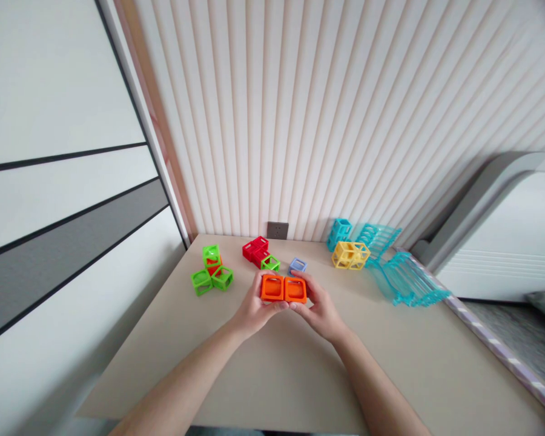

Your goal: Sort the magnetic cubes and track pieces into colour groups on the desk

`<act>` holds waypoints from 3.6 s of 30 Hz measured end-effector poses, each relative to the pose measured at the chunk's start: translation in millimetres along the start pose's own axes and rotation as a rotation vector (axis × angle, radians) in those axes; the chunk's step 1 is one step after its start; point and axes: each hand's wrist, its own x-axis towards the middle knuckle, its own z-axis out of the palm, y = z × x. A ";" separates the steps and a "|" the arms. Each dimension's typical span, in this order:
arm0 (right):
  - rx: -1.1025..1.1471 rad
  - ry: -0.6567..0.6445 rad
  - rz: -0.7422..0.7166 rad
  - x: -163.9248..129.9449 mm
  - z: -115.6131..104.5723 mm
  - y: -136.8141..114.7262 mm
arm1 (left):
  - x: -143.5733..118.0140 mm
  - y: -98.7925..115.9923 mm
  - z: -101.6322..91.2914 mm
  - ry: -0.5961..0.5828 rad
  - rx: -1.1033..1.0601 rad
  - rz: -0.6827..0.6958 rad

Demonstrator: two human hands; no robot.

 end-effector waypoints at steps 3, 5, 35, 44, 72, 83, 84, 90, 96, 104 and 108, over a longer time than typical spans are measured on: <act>-0.018 0.040 -0.027 0.4 0.5 2.7 | -0.6 3.0 0.1 -0.023 0.008 -0.005; 0.012 0.068 -0.034 0.5 1.9 3.1 | 0.1 4.3 0.8 -0.022 -0.032 -0.038; -0.205 0.156 -0.236 -0.4 9.3 0.2 | -2.3 7.8 3.7 -0.130 0.192 -0.018; -0.174 0.156 -0.136 -2.3 21.6 -0.2 | 0.4 -4.4 6.5 -0.031 -0.067 -0.053; -0.118 0.077 0.003 5.4 40.9 21.1 | 7.4 -3.1 -14.8 -0.045 0.464 -0.024; -0.230 -0.105 -0.045 1.6 26.3 14.6 | 7.4 -2.5 -16.0 -0.041 0.467 0.003; -0.259 -0.129 -0.079 1.3 22.2 13.6 | 7.5 -4.5 -16.4 -0.036 0.461 0.004; -0.504 0.206 -0.054 11.8 2.3 37.2 | 6.9 -15.2 -16.4 -0.019 0.441 -0.076; -0.569 0.296 0.195 26.3 -2.0 70.8 | 6.1 -16.2 -14.9 -0.015 0.493 -0.041; 0.415 0.344 0.335 30.6 -5.2 60.7 | 4.7 -15.7 -11.5 -0.039 0.487 -0.048; 0.344 0.402 0.317 38.6 -8.9 67.1 | 4.1 -14.1 -9.8 -0.058 0.461 -0.044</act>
